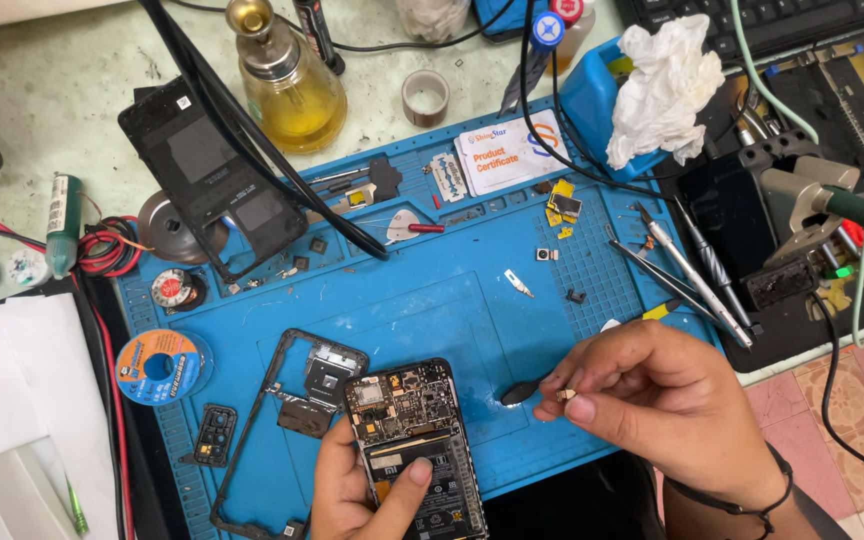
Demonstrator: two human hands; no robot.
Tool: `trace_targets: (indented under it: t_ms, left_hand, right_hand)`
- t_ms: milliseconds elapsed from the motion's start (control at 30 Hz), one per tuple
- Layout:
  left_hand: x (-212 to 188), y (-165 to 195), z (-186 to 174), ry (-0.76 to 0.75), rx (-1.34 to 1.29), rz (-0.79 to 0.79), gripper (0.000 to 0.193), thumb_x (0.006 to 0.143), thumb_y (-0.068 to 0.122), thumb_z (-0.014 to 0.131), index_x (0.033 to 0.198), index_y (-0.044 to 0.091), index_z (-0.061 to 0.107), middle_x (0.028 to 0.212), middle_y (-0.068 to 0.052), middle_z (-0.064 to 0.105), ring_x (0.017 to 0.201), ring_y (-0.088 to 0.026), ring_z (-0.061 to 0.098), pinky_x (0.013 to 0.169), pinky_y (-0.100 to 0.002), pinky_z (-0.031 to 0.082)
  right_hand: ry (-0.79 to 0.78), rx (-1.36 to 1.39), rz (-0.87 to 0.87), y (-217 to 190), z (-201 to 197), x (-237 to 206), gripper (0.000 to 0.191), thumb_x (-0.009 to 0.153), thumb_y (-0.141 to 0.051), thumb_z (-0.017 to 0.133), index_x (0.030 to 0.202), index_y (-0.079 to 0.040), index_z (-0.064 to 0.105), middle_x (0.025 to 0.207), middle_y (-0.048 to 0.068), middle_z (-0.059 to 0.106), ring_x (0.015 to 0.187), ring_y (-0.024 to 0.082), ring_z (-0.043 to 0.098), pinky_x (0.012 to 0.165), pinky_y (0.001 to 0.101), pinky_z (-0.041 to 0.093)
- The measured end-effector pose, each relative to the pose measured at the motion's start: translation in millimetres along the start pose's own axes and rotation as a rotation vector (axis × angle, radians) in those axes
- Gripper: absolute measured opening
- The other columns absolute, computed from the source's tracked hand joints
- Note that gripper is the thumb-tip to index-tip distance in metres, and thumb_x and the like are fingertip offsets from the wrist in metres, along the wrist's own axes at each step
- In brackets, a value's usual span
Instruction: The person disassembles a smartphone, removes small components from the motherboard, and uses a toothbrush to clean the board. They then reattach several components and inspect the device.
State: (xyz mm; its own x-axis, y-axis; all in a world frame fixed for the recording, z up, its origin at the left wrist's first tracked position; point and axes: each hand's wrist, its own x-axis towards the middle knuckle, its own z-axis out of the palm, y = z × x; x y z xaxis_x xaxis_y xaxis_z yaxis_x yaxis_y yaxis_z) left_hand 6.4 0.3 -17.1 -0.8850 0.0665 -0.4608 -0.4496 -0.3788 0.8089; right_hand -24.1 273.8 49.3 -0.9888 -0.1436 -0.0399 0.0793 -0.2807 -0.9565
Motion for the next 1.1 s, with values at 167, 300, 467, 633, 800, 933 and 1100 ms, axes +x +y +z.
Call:
trace_targets:
  t_ms: [167, 300, 467, 633, 800, 933, 1100]
  left_hand:
    - [-1.5, 2.8, 3.2, -0.016, -0.043, 0.017, 0.071, 0.079, -0.015, 0.065, 0.144, -0.002, 0.04, 0.124, -0.026, 0.072, 0.112, -0.029, 0.073, 0.097, -0.044, 0.058]
    - [-1.0, 1.6, 10.5, -0.06, -0.061, 0.086, 0.065, 0.084, -0.012, 0.066, 0.143, -0.006, 0.04, 0.128, -0.024, 0.07, 0.116, -0.027, 0.071, 0.1, -0.041, 0.056]
    - [-2.8, 11.5, 20.0, -0.209, -0.104, 0.089, 0.058, 0.094, -0.006, 0.064, 0.146, -0.002, 0.038, 0.127, -0.016, 0.068, 0.116, -0.018, 0.067, 0.099, -0.035, 0.055]
    - [-1.1, 29.1, 28.8, -0.305, -0.13, -0.025, 0.053, 0.098, -0.001, 0.061, 0.148, -0.001, 0.042, 0.126, -0.011, 0.068, 0.112, -0.013, 0.066, 0.095, -0.03, 0.056]
    - [-0.9, 35.9, 34.8, -0.319, -0.134, 0.01, 0.054, 0.099, 0.0, 0.061, 0.149, -0.001, 0.04, 0.126, -0.009, 0.066, 0.112, -0.012, 0.065, 0.094, -0.029, 0.056]
    - [-0.3, 33.4, 34.3, -0.328, -0.12, 0.04, 0.054, 0.1, 0.001, 0.06, 0.15, -0.002, 0.039, 0.127, -0.009, 0.066, 0.115, -0.011, 0.064, 0.097, -0.029, 0.055]
    - [3.0, 24.7, 33.1, -0.37, -0.27, 0.012, 0.053, 0.103, 0.003, 0.054, 0.153, -0.002, 0.037, 0.128, -0.008, 0.064, 0.115, -0.011, 0.063, 0.098, -0.028, 0.054]
  right_hand:
    - [0.052, -0.058, 0.038, 0.4, 2.2, 1.9, 0.014, 0.09, 0.011, 0.07, 0.1, 0.003, 0.065, 0.1, 0.02, 0.075, 0.094, 0.027, 0.075, 0.085, 0.0398, 0.061]
    - [0.181, -0.182, 0.133, -2.4, 7.3, 10.6, 0.013, 0.087, 0.008, 0.07, 0.097, 0.003, 0.065, 0.1, 0.018, 0.074, 0.088, 0.024, 0.075, 0.08, 0.0376, 0.062]
    - [0.209, -0.366, 0.197, -9.6, 21.4, 23.0, 0.014, 0.088, 0.004, 0.069, 0.101, 0.003, 0.066, 0.101, 0.015, 0.072, 0.091, 0.02, 0.072, 0.082, 0.0344, 0.061]
    - [0.194, -0.665, 0.268, -18.3, 28.5, 35.4, 0.017, 0.085, 0.0, 0.073, 0.101, 0.002, 0.071, 0.097, 0.011, 0.074, 0.085, 0.015, 0.069, 0.072, 0.0287, 0.054]
    - [-0.1, -0.807, 0.054, -25.2, 30.7, 40.6, 0.018, 0.087, -0.004, 0.078, 0.104, -0.001, 0.078, 0.103, 0.009, 0.073, 0.086, 0.014, 0.072, 0.07, 0.0253, 0.055]
    - [-0.117, -0.954, -0.031, -19.6, 43.4, 39.1, 0.024, 0.081, -0.009, 0.083, 0.103, -0.004, 0.077, 0.096, 0.005, 0.074, 0.083, 0.013, 0.07, 0.065, 0.0237, 0.055]
    - [-0.074, -1.059, -0.167, -6.3, 69.7, 38.6, 0.024, 0.077, -0.008, 0.082, 0.099, -0.003, 0.074, 0.092, 0.005, 0.078, 0.082, 0.012, 0.077, 0.067, 0.0265, 0.058]
